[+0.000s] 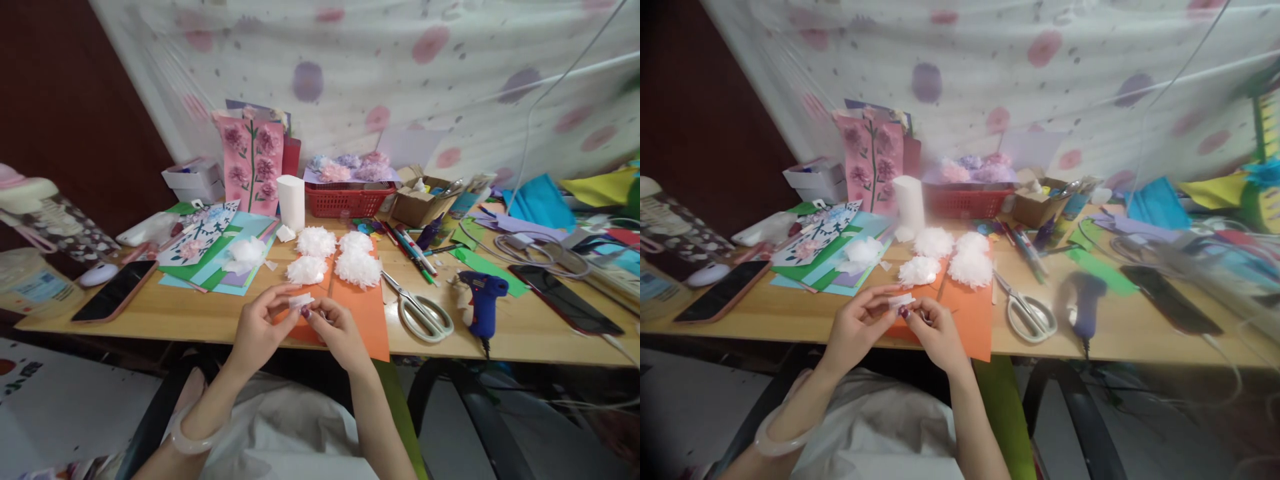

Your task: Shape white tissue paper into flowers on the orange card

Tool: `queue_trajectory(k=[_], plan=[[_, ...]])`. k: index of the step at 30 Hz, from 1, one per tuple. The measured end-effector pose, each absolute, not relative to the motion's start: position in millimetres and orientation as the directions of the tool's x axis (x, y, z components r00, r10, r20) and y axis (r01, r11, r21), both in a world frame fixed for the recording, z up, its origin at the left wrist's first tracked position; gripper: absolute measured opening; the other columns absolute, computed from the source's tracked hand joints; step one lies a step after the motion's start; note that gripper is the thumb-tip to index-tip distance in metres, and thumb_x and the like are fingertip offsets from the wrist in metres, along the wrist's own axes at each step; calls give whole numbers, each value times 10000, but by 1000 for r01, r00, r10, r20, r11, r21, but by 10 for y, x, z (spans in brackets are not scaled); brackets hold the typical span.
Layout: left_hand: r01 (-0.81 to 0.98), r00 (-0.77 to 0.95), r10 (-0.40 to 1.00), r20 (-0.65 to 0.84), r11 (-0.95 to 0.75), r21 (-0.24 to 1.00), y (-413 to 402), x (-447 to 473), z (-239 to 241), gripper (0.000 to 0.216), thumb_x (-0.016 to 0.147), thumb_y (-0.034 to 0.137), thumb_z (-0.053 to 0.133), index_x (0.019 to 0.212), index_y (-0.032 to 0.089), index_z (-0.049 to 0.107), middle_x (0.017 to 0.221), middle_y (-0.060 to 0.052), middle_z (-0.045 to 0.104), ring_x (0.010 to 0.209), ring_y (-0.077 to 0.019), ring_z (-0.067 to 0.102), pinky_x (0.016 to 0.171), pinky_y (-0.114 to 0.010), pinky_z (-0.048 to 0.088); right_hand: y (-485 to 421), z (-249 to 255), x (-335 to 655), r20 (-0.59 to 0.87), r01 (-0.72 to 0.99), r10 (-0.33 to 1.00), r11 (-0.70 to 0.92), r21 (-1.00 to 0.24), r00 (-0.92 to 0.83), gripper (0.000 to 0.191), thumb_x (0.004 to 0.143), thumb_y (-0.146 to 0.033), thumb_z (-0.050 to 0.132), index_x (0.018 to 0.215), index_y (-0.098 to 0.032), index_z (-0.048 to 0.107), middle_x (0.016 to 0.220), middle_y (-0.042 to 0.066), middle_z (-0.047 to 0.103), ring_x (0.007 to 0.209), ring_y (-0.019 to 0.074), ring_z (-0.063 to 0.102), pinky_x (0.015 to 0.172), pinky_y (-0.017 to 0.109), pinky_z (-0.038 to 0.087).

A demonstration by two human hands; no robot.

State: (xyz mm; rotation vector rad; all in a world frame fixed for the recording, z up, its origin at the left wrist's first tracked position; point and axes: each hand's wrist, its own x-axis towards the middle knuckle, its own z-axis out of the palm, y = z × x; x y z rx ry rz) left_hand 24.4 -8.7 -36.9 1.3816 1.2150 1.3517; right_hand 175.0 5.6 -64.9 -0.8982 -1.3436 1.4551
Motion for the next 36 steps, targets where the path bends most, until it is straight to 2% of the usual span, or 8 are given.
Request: queue_trajectory(k=[10, 18, 20, 23, 26, 30, 33, 36], plan=[[65, -199, 972, 123, -112, 992, 10, 164, -346, 309, 725, 327, 748, 974, 157, 682, 819, -65, 789, 755, -209, 749, 683, -275, 591, 51, -649, 1753, 78, -147, 944, 32, -989, -321, 276, 839, -458, 654, 768, -205, 570, 584, -72, 357, 514, 96, 283, 504, 264, 206], [-264, -435, 900, 30, -159, 951, 208, -25, -391, 369, 634, 308, 838, 931, 168, 670, 871, -37, 766, 806, -171, 725, 700, -247, 568, 58, -687, 1749, 77, -146, 946, 32, -989, -315, 265, 843, -439, 646, 756, -207, 553, 594, -69, 368, 526, 96, 263, 510, 258, 206], [-413, -378, 924, -54, -117, 903, 224, -108, -336, 336, 642, 246, 832, 926, 185, 663, 882, -14, 754, 823, -161, 721, 731, -273, 591, 64, -693, 1746, 75, -145, 947, 31, -989, -312, 253, 847, -429, 640, 763, -204, 562, 600, -66, 382, 530, 96, 273, 514, 260, 210], [-553, -140, 977, -161, 57, 831, 184, -152, -253, 273, 692, 178, 793, 931, 197, 661, 906, -11, 748, 873, -176, 725, 777, -347, 626, 66, -676, 1744, 81, -143, 945, 37, -989, -316, 223, 854, -403, 634, 774, -202, 580, 591, -69, 376, 523, 95, 282, 515, 263, 216], [-532, -9, 976, -219, 181, 827, 122, -55, -238, 256, 720, 131, 768, 948, 192, 668, 849, -12, 741, 787, -161, 729, 685, -282, 631, 63, -656, 1747, 99, -137, 944, 58, -989, -314, 239, 853, -413, 641, 762, -201, 577, 582, -73, 357, 520, 94, 282, 512, 263, 218], [-489, 6, 966, -257, 227, 842, 101, 131, -287, 266, 701, 63, 769, 919, 176, 666, 795, -8, 738, 706, -124, 721, 616, -175, 597, 63, -665, 1749, 96, -140, 941, 52, -989, -324, 284, 847, -463, 656, 775, -196, 592, 581, -73, 354, 521, 93, 269, 499, 257, 209], [-460, -41, 975, -219, 176, 870, 182, 116, -287, 286, 676, 39, 773, 911, 165, 669, 841, -17, 755, 724, -107, 722, 635, -147, 586, 68, -675, 1743, 82, -166, 941, 28, -986, -328, 304, 847, -506, 660, 863, -202, 640, 587, -71, 355, 502, 92, 267, 471, 253, 195], [-345, -146, 986, -82, 27, 938, 417, -114, -215, 301, 674, 71, 767, 949, 155, 680, 853, -28, 759, 750, -113, 724, 651, -156, 582, 76, -670, 1732, 48, -224, 952, -21, -974, -301, 365, 838, -561, 657, 929, -207, 643, 587, -73, 352, 492, 92, 272, 448, 243, 193]])
